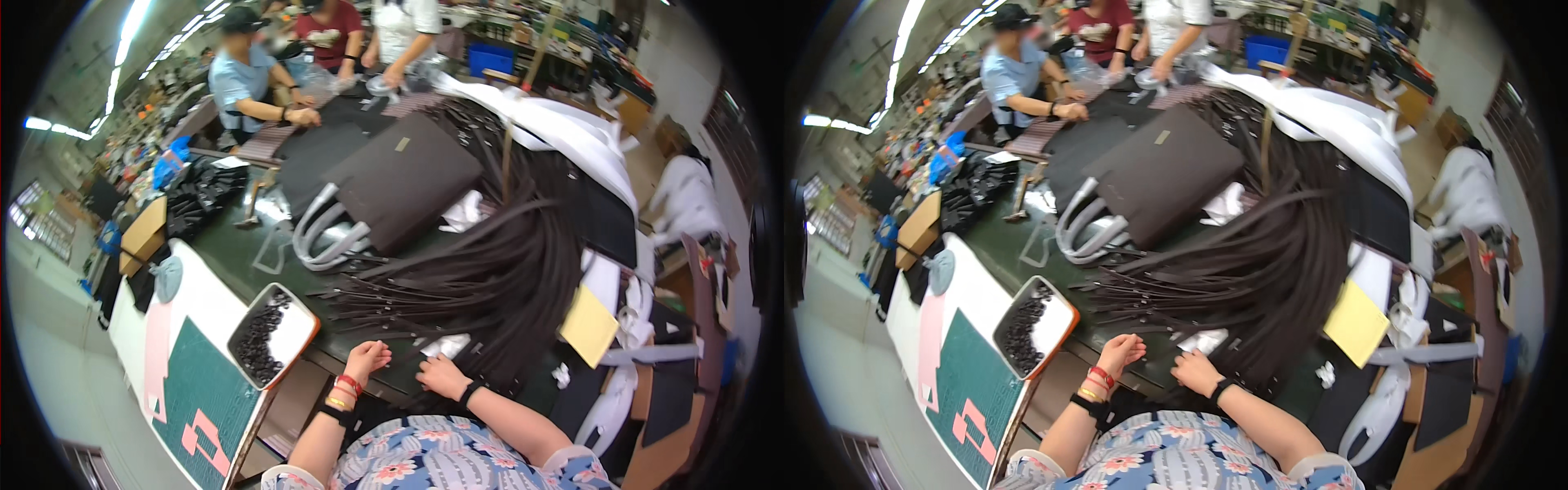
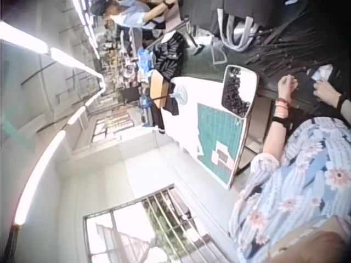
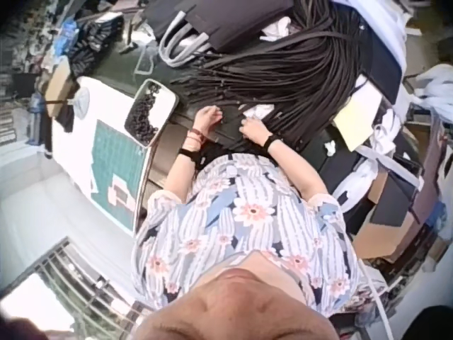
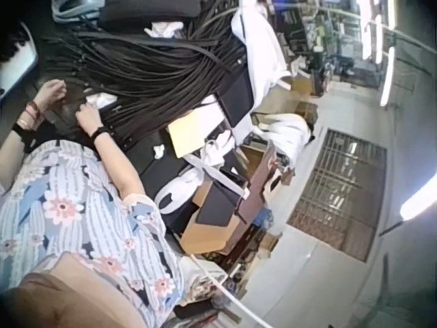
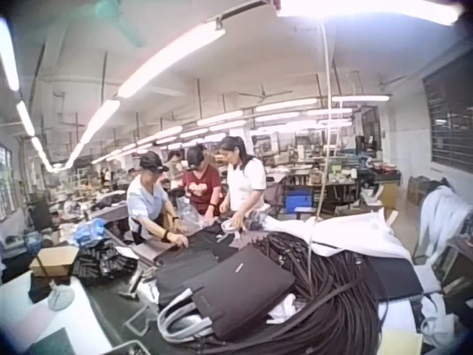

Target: The person attaches small black plastic clips to the ends of long black straps by hand. They pick up a strap, slide a clip onto the end, and place the finished strap onto a growing pile on the table. The process is repetitive and performed entirely by hand without tools.

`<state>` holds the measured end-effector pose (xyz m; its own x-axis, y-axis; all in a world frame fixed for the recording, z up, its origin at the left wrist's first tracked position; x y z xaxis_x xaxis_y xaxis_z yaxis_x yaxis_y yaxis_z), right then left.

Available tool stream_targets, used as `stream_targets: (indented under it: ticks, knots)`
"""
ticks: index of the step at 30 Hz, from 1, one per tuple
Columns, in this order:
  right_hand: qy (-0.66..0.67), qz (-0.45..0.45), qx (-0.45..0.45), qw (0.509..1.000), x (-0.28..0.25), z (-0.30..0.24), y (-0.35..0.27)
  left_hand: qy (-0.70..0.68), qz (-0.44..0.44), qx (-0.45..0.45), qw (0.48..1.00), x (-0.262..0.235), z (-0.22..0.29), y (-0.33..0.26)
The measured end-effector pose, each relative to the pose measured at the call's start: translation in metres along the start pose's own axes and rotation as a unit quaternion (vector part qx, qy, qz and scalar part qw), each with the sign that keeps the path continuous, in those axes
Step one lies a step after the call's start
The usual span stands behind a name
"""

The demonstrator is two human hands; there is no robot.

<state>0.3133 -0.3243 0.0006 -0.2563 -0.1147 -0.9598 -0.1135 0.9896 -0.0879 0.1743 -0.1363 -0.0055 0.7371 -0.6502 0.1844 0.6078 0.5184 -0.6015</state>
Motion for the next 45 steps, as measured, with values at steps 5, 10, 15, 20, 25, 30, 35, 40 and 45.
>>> stream_targets:
  ticks: [5, 10, 15, 20, 25, 30, 35, 40, 45]
  knots:
    - [0.117, 0.061, 0.000, 0.991, -0.018, -0.003, 0.001, 0.380, 0.407, 0.357, 0.750, -0.121, 0.028, -0.048]
    - [0.155, 0.125, 0.042, 0.979, -0.071, -0.012, -0.017, 0.614, 0.357, 0.147, 0.689, -0.200, 0.040, -0.044]
    - [0.229, 0.168, 0.071, 0.956, -0.097, -0.031, -0.021, 0.626, 0.276, 0.032, 0.728, -0.231, 0.043, -0.049]
    - [0.210, 0.189, 0.078, 0.956, -0.096, -0.028, -0.031, 0.636, 0.262, 0.043, 0.725, -0.229, 0.044, -0.047]
    - [0.207, 0.189, 0.075, 0.957, -0.098, -0.032, -0.036, 0.637, 0.364, -0.039, 0.678, -0.231, 0.034, -0.036]
    - [0.203, 0.204, 0.075, 0.955, -0.098, -0.030, -0.043, 0.656, 0.382, -0.025, 0.650, -0.209, 0.034, -0.028]
    - [0.202, 0.223, 0.078, 0.950, -0.101, -0.032, -0.040, 0.689, 0.380, -0.020, 0.617, -0.222, 0.038, -0.027]
    - [0.154, 0.223, 0.062, 0.960, -0.108, -0.022, -0.038, 0.526, 0.400, 0.203, 0.723, -0.206, 0.066, -0.061]
    - [0.148, 0.303, 0.083, 0.938, -0.116, -0.018, -0.021, -0.094, 0.109, 0.256, 0.956, -0.107, 0.093, -0.076]
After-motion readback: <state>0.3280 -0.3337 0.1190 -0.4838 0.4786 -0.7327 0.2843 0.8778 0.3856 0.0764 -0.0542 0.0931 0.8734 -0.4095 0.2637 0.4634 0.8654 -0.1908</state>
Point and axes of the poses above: each hand's wrist, its own y-axis towards the middle knuckle, its own x-axis out of the palm, z = x × y, the point moved 1 cm from there along y, towards the middle knuckle, and after that the axes turned 3 degrees about -z, right-handed, at the moved point
